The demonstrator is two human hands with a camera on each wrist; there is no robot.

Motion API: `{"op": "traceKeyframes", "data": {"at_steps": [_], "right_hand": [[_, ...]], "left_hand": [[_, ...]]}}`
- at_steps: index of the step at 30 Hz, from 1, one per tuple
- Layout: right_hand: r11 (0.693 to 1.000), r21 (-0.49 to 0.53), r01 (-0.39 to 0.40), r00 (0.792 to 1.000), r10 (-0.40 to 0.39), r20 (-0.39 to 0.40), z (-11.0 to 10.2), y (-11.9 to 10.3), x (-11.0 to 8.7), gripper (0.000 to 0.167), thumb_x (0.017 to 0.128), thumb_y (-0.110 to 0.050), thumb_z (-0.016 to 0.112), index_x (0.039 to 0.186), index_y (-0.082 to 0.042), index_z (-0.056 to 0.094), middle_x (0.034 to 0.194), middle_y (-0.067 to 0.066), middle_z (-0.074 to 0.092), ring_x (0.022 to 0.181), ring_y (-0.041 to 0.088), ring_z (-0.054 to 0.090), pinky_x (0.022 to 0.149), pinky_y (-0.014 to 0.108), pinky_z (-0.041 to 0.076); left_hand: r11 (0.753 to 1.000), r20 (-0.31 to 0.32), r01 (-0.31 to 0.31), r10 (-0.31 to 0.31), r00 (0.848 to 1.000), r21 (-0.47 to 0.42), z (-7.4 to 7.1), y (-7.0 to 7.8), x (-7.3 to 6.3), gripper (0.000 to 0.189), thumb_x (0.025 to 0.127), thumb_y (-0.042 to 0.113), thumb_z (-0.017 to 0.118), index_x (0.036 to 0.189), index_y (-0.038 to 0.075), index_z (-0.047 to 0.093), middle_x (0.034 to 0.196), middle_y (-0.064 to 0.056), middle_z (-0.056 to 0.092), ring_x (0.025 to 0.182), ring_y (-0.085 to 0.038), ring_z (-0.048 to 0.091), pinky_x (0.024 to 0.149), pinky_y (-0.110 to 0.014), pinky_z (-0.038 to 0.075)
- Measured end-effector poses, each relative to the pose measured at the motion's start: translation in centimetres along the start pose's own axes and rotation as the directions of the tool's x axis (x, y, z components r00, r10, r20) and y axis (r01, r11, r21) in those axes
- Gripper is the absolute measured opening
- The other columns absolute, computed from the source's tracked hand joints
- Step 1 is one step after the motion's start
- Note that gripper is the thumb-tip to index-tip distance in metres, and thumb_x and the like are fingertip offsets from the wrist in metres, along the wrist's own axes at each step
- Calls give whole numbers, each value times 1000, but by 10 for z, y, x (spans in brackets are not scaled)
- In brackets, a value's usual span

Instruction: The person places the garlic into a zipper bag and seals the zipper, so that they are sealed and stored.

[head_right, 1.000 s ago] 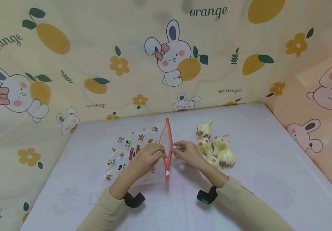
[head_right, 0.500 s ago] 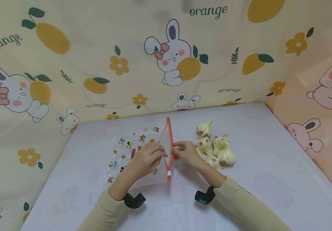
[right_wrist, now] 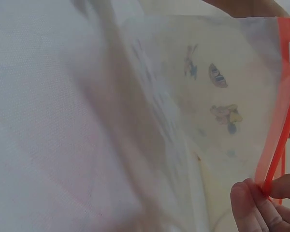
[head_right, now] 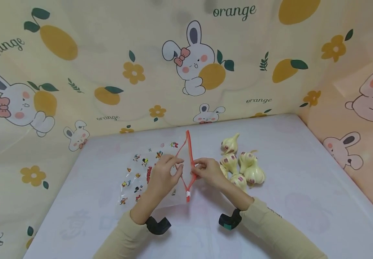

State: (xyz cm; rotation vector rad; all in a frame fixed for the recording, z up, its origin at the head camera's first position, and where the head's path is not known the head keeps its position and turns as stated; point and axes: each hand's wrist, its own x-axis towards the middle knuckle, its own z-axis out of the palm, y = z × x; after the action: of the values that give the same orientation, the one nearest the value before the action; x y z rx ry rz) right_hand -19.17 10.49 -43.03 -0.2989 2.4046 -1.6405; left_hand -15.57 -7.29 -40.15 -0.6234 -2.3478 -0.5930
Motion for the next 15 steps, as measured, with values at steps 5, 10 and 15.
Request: {"op": "traceKeyframes", "data": {"at_steps": [5, 10, 15], "right_hand": [[1000, 6, -1, 1000, 1, -3, 0, 1, 0, 30, 89, -3, 63, 114, 14, 61, 89, 27, 73, 59, -2, 63, 60, 23, 55], [1000, -12, -20, 999, 20, -26, 0, 1, -1, 26, 89, -4, 63, 110, 12, 63, 82, 21, 74, 58, 0, 63, 59, 27, 56], [999, 3, -42, 998, 42, -48, -1, 0, -2, 20, 90, -6, 62, 102, 11, 65, 73, 12, 73, 57, 3, 63, 59, 30, 58]], "left_hand": [[971, 57, 236, -234, 971, -38, -3, 2, 1, 23, 80, 11, 74, 102, 3, 71, 102, -11, 69, 93, -23, 67, 76, -31, 58], [905, 172, 405, -383, 908, -126, -8, 4, 3, 28, 83, 12, 70, 108, -1, 70, 98, -17, 76, 84, -24, 74, 70, -34, 60], [837, 247, 470, -411, 878, -278, -13, 5, 5, 25, 86, 8, 67, 109, -3, 70, 94, -18, 76, 82, -24, 74, 68, -28, 60]]}}
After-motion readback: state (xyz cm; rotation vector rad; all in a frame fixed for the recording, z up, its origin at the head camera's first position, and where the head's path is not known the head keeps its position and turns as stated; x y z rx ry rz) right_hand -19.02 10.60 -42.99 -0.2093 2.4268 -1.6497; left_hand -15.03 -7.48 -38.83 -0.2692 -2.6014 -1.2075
